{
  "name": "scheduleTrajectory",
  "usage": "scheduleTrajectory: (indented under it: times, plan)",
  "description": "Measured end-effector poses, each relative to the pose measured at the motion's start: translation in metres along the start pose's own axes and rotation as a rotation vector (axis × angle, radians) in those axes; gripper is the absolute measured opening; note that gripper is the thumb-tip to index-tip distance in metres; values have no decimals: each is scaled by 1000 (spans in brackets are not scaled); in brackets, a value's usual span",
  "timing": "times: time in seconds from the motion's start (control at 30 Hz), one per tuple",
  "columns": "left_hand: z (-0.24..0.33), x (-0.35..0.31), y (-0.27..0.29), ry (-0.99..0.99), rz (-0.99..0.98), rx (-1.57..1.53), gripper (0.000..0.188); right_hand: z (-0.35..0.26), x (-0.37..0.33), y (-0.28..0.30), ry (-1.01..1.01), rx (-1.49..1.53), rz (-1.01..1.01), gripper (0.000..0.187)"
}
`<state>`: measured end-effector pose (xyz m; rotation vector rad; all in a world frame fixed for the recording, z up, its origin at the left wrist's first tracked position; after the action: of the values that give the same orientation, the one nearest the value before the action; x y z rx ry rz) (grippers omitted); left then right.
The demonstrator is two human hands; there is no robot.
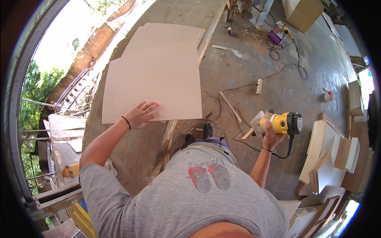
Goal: The person uses a power trimmer to finish the edges of wooden boards on a workbench, handling the boards one at a time.
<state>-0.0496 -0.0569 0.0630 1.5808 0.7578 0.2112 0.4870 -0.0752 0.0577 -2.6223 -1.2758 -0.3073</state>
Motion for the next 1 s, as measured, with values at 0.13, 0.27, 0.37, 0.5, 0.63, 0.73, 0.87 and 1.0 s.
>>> scheduleTrajectory:
  times: [0.13, 0.27, 0.37, 0.5, 0.63, 0.73, 0.87, 1.0]
  plan:
    - [1, 8, 27, 197, 47, -199, 72, 9, 1, -1, 35, 4, -30, 63]
    - [35, 103, 22, 722, 371, -565, 81, 7, -1, -15, 15, 10, -72, 64]
    - [44, 191, 54, 839, 201, -456, 84, 7, -1, -17, 3, 36, -69, 63]
    - [35, 227, 42, 931, 55, -437, 83, 7, 1, -24, 55, 59, -81, 64]
    - [39, 227, 25, 927, 135, -489, 78, 4, 2, -31, -5, 55, -112, 64]
    - [57, 216, 20, 857, 197, -505, 77, 5, 4, -34, 9, 68, -119, 64]
    - [91, 190, 19, 745, 248, -480, 74, 3, 11, -45, -11, 65, -184, 64]
    - [99, 150, 24, 756, 353, -600, 75, 7, 19, -79, -5, 89, -328, 59]
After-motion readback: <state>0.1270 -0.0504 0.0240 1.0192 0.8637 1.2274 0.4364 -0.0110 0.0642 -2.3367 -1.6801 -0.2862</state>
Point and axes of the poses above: each hand's wrist, its own x-axis towards the middle knuckle, its own y-axis out of the back of the hand, z = x × y, the point moved 3 cm from there along x, towards the middle knuckle, and after that the axes turned 6 degrees about x, right-handed, at the moved point
